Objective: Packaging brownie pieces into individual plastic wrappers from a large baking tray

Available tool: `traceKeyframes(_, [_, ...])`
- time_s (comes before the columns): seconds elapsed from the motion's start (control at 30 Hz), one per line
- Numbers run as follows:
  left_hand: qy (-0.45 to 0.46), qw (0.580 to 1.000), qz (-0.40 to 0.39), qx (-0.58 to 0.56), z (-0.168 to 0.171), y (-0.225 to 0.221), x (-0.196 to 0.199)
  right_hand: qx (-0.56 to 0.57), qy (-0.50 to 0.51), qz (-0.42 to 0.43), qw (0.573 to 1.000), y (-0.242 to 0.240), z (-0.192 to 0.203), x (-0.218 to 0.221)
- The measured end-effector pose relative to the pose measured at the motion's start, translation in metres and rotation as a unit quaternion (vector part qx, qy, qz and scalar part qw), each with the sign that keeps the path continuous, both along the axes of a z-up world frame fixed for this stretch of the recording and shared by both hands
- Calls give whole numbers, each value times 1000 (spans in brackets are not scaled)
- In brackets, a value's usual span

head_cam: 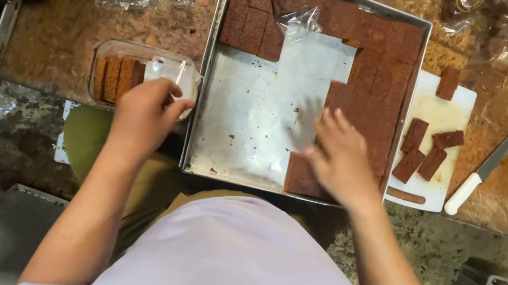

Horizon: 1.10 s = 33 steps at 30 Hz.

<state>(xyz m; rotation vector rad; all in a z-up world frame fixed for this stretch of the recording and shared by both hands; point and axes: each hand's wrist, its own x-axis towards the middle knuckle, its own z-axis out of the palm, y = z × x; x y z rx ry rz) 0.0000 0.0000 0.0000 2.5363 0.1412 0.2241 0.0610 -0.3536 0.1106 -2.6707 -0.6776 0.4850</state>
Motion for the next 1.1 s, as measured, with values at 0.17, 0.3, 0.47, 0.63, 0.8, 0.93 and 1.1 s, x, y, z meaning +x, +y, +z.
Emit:
traceKeyframes(0.17, [99,954,113,-261,7,14,-6,-100,0,79,992,-34,-62,-39])
traceKeyframes(0.3, [-38,953,40,-299,25,-22,-2,127,58,-53,989,-26,-43,-34])
traceKeyframes(0.47, [-2,933,-144,-330,72,-94,6,445,-159,-225,852,18,-60,-38])
traceKeyframes(0.63, [-95,888,-135,-430,76,-123,19,501,-347,-10,793,55,-60,-30])
traceKeyframes(0.8, [-247,951,-180,-40,61,-124,12,301,-35,-12,953,61,-4,-21])
traceKeyframes(0.93, [15,888,-196,-416,118,-150,-1,397,-65,-179,898,39,-56,-8])
traceKeyframes(1.1, [-253,939,-233,22,43,-132,-11,239,76,-37,967,40,-31,22])
